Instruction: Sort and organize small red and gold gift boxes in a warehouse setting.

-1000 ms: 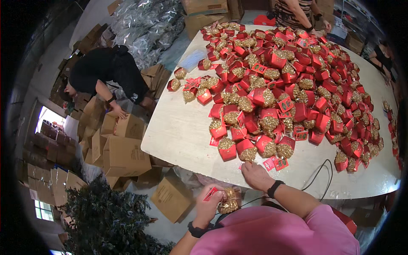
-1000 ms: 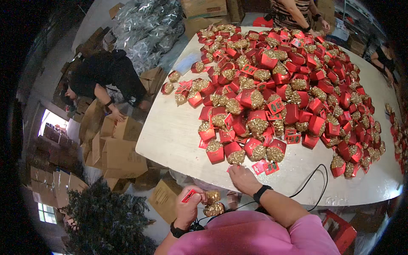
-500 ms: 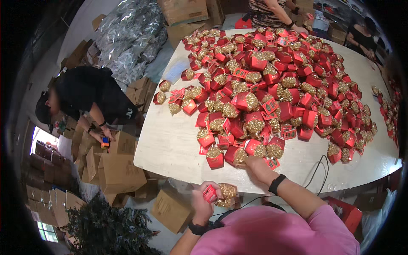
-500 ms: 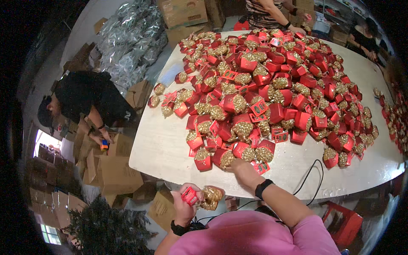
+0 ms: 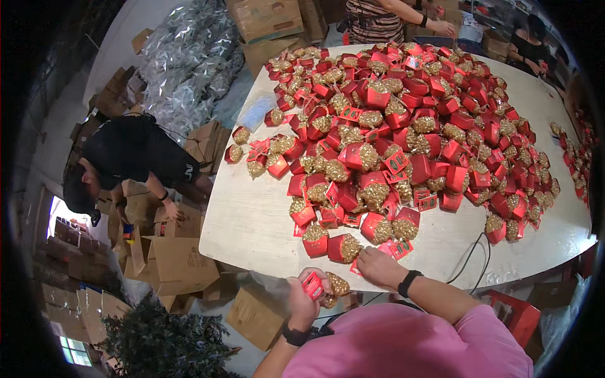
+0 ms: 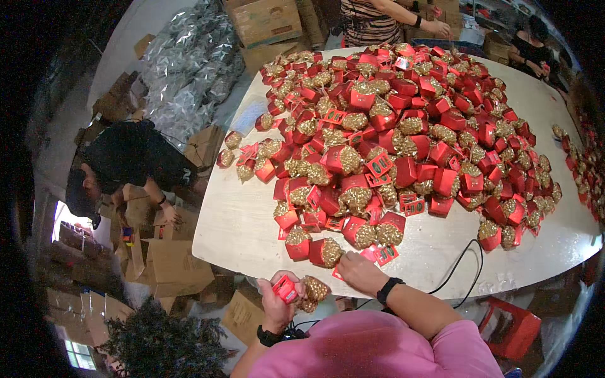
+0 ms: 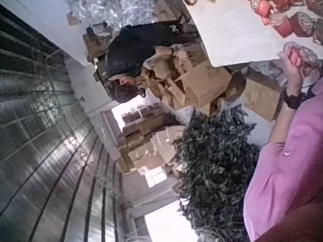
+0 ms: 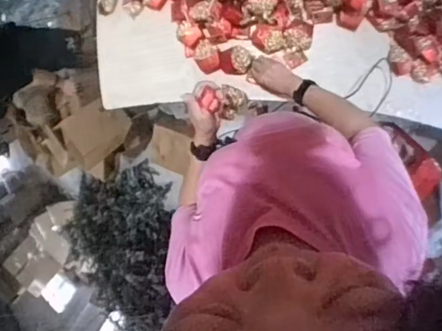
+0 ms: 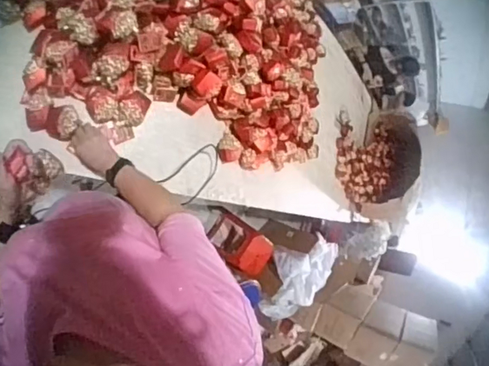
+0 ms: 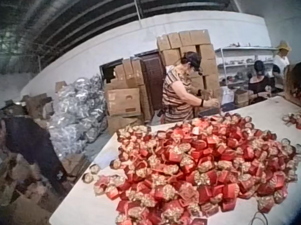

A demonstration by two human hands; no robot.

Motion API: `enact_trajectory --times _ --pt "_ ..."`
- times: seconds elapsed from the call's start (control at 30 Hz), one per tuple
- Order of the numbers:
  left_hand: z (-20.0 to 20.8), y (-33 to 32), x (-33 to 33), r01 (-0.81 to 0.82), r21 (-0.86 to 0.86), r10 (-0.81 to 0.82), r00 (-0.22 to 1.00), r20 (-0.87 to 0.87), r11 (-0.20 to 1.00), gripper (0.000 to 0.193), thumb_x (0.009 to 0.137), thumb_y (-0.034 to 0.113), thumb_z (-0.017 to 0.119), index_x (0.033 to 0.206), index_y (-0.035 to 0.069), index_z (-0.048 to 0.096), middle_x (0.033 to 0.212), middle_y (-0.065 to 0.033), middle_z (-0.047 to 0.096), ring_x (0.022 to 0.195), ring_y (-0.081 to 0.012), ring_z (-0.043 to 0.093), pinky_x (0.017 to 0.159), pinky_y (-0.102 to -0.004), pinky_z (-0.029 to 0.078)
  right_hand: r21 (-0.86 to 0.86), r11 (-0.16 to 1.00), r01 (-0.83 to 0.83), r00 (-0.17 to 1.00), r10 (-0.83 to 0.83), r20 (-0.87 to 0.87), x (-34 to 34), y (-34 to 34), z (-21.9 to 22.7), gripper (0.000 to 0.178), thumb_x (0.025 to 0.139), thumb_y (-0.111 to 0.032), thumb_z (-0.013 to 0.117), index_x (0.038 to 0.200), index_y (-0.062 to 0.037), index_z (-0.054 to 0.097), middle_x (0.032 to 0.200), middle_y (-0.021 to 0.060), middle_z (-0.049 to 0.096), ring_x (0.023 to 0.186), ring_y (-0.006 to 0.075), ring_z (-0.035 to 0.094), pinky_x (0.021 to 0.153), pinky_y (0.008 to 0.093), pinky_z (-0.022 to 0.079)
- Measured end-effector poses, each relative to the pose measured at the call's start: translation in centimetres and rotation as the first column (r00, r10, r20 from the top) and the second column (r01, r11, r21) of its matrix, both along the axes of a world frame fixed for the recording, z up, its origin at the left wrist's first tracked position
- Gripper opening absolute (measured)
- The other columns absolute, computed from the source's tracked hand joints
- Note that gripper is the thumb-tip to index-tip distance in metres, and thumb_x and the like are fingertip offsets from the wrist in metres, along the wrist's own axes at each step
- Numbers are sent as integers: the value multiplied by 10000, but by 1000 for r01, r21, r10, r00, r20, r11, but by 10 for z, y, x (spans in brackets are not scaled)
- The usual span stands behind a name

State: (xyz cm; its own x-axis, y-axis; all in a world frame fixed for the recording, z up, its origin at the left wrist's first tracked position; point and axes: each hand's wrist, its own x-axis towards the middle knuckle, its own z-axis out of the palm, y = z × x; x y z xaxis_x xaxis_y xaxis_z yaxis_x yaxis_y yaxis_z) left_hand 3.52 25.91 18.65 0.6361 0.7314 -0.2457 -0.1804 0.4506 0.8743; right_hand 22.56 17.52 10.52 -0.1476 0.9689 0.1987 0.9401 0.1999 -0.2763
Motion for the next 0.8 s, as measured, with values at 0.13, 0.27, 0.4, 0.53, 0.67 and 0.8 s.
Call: enact_trajectory --times 0.13,0.27,0.4,0.53,0.67,0.8 --pt "2 2 -2 -19 -47 19 1000 -6 999 762 812 667 96 851 3 467 619 -91 491 572 -188 470 566 -297 403 25 1000 -14 1000 14 19 -3 2 -1 113 708 -126 496 759 -31 531 785 88 496 777 216 474 660 308 413" --pt "2 3 1 -35 -8 35 999 -35 999 756 820 659 99 837 2 474 623 -93 492 578 -184 473 573 -296 410 -67 997 30 958 -9 286 -17 -4 9 173 726 -170 488 807 -28 542 785 85 486 796 219 453 661 319 392" --pt "7 2 3 -46 -47 45 999 -7 998 736 834 642 111 828 1 474 630 -92 491 584 -183 475 577 -295 413 -72 997 -40 921 64 384 -15 -17 1 359 746 -260 531 952 34 530 953 143 514 957 275 461 785 346 382" --pt "8 6 5 -74 -37 74 997 5 997 753 807 678 121 804 11 472 576 -90 482 554 -195 467 552 -306 400 -232 966 -118 969 163 188 0 -38 7 664 778 -327 524 1234 110 316 1301 251 318 1241 359 275 1025 403 235" --pt "8 9 11 -77 -27 78 997 3 997 753 804 681 126 797 12 470 569 -88 471 549 -197 457 546 -309 396 -241 957 -163 981 183 63 8 -47 8 636 793 -294 510 1239 107 299 1314 254 287 1254 332 262 1051 381 209" --pt "10 13 21 -62 -63 53 990 -131 996 705 832 644 115 777 31 459 575 -85 460 535 -198 443 535 -321 393 -171 980 -97 994 87 -61 2 -74 -36 540 822 -195 419 1253 101 282 1312 249 294 1250 339 270 1050 386 215"
